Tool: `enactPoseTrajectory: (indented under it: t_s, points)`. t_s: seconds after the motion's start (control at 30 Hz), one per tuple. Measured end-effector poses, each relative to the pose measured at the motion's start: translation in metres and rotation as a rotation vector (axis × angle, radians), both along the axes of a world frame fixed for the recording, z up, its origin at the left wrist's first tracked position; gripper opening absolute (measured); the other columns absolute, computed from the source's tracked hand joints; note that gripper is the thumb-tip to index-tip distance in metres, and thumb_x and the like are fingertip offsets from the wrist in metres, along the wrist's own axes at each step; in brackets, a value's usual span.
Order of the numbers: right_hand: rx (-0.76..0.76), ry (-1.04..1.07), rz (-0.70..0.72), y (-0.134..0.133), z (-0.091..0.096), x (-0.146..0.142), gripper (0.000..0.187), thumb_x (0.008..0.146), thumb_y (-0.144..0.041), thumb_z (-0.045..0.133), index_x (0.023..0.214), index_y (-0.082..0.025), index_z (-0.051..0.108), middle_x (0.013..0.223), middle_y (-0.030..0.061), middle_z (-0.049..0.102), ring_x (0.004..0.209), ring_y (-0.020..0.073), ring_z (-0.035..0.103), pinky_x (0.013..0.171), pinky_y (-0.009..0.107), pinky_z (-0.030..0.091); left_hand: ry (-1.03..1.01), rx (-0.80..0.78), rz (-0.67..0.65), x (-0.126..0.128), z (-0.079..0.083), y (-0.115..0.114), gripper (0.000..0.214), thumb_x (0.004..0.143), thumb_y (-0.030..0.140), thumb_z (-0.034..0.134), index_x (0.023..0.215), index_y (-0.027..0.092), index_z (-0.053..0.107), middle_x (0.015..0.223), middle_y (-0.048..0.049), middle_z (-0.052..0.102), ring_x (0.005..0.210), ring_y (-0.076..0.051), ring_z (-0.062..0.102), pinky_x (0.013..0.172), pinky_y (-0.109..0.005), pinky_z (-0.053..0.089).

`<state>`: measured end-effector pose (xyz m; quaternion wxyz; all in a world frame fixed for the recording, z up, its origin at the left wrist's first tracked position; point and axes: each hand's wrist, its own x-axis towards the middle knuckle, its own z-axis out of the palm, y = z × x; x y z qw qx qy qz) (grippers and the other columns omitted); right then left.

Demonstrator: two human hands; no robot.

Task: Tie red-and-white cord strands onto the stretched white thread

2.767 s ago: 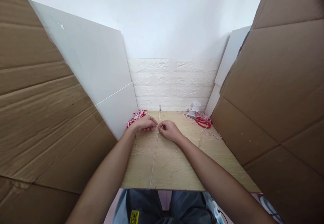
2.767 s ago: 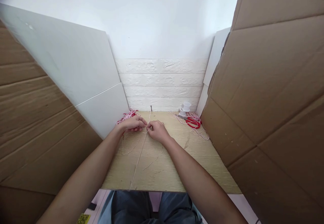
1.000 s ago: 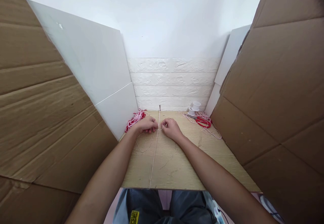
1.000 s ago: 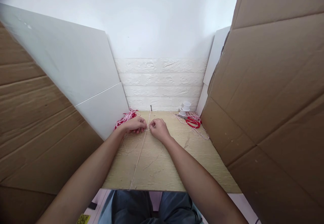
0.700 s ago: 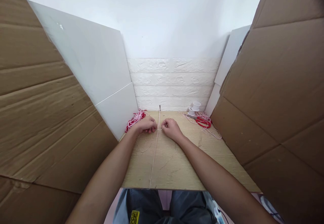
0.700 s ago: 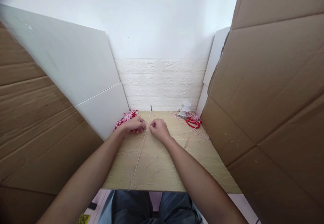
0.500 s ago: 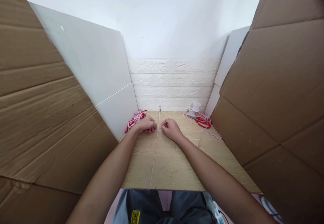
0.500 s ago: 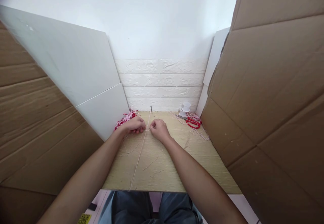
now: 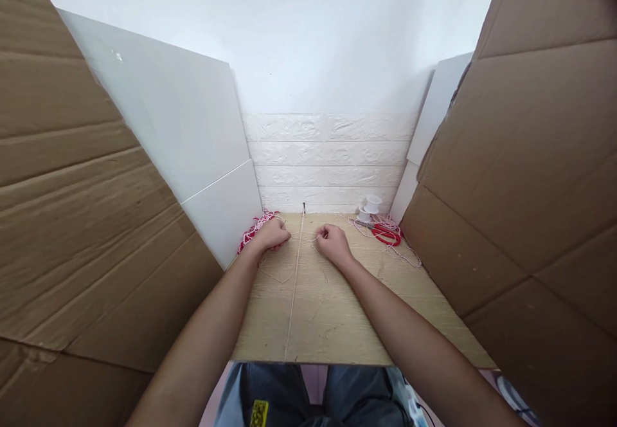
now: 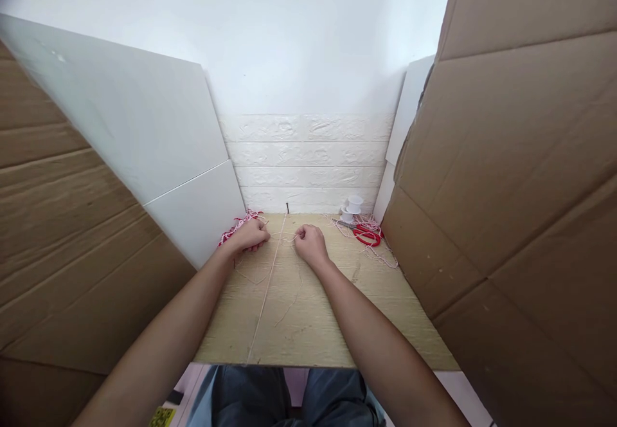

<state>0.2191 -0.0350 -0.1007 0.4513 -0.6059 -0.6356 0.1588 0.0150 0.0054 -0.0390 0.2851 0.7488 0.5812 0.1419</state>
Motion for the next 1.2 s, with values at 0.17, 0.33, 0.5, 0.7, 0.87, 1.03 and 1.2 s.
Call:
enactPoseTrajectory:
  t_s: [0.17, 0.33, 0.5, 0.7, 0.87, 1.03, 1.2]
  points:
    - [-0.015, 0.102, 0.065, 0.006, -0.007, 0.004, 0.044, 0.063, 0.002, 0.046, 0.094, -0.014, 0.073, 0.084, 0.0046, 0.072, 0.076, 0.0153, 0.063, 0.073, 0.024, 0.046, 0.003, 0.153, -0.029, -0.003, 0.000, 0.006, 0.015, 0.062, 0.019, 0.055, 0.074, 0.017, 0.064, 0.067, -0.0041, 0.067, 0.058, -0.017, 0.060, 0.051, -0.025, 0.041]
    - [-0.122, 0.343, 0.151, 0.020, -0.013, 0.012, 0.039, 0.068, -0.002, 0.048, 0.095, -0.014, 0.073, 0.095, 0.0070, 0.074, 0.086, 0.0163, 0.067, 0.083, 0.027, 0.050, -0.102, 0.358, -0.061, 0.008, -0.009, 0.008, 0.023, 0.067, 0.019, 0.053, 0.081, 0.015, 0.070, 0.083, -0.0060, 0.072, 0.076, -0.018, 0.065, 0.067, -0.026, 0.048]
    - [-0.165, 0.357, 0.150, 0.028, -0.009, 0.007, 0.019, 0.079, -0.022, 0.058, 0.085, -0.016, 0.074, 0.092, 0.0053, 0.075, 0.088, 0.0192, 0.068, 0.084, 0.030, 0.050, -0.131, 0.396, -0.119, 0.018, -0.024, 0.008, 0.026, 0.068, 0.020, 0.055, 0.084, 0.013, 0.075, 0.091, -0.0084, 0.073, 0.083, -0.020, 0.066, 0.077, -0.028, 0.051]
    - [-0.148, 0.237, 0.263, 0.040, -0.002, -0.008, 0.018, 0.076, -0.022, 0.061, 0.087, -0.018, 0.076, 0.084, 0.0023, 0.075, 0.079, 0.0167, 0.066, 0.077, 0.027, 0.050, -0.151, 0.398, -0.116, 0.020, -0.028, 0.008, 0.025, 0.070, 0.019, 0.055, 0.082, 0.013, 0.077, 0.088, -0.0075, 0.073, 0.081, -0.019, 0.065, 0.076, -0.028, 0.051]
    - [-0.088, 0.158, 0.282, 0.040, -0.002, -0.010, 0.015, 0.075, -0.022, 0.061, 0.080, -0.017, 0.074, 0.080, 0.0024, 0.073, 0.075, 0.0156, 0.065, 0.073, 0.025, 0.048, -0.146, 0.377, -0.109, 0.022, -0.027, 0.007, 0.022, 0.071, 0.020, 0.058, 0.080, 0.013, 0.076, 0.088, -0.0078, 0.073, 0.081, -0.019, 0.064, 0.077, -0.029, 0.050]
    - [-0.079, 0.089, 0.267, 0.034, -0.002, -0.010, 0.014, 0.074, -0.021, 0.060, 0.078, -0.016, 0.073, 0.075, 0.0021, 0.071, 0.067, 0.0141, 0.061, 0.066, 0.023, 0.045, -0.132, 0.436, -0.120, 0.022, -0.031, 0.010, 0.020, 0.069, 0.020, 0.057, 0.075, 0.013, 0.075, 0.084, -0.0075, 0.071, 0.079, -0.019, 0.063, 0.076, -0.028, 0.049]
    - [-0.052, 0.101, 0.190, 0.032, 0.000, -0.011, 0.010, 0.071, -0.019, 0.059, 0.071, -0.016, 0.069, 0.070, 0.0006, 0.068, 0.064, 0.0134, 0.059, 0.062, 0.023, 0.041, -0.099, 0.429, -0.098, 0.021, -0.031, 0.009, 0.017, 0.069, 0.018, 0.055, 0.071, 0.014, 0.071, 0.081, -0.0067, 0.069, 0.077, -0.018, 0.062, 0.072, -0.027, 0.048]
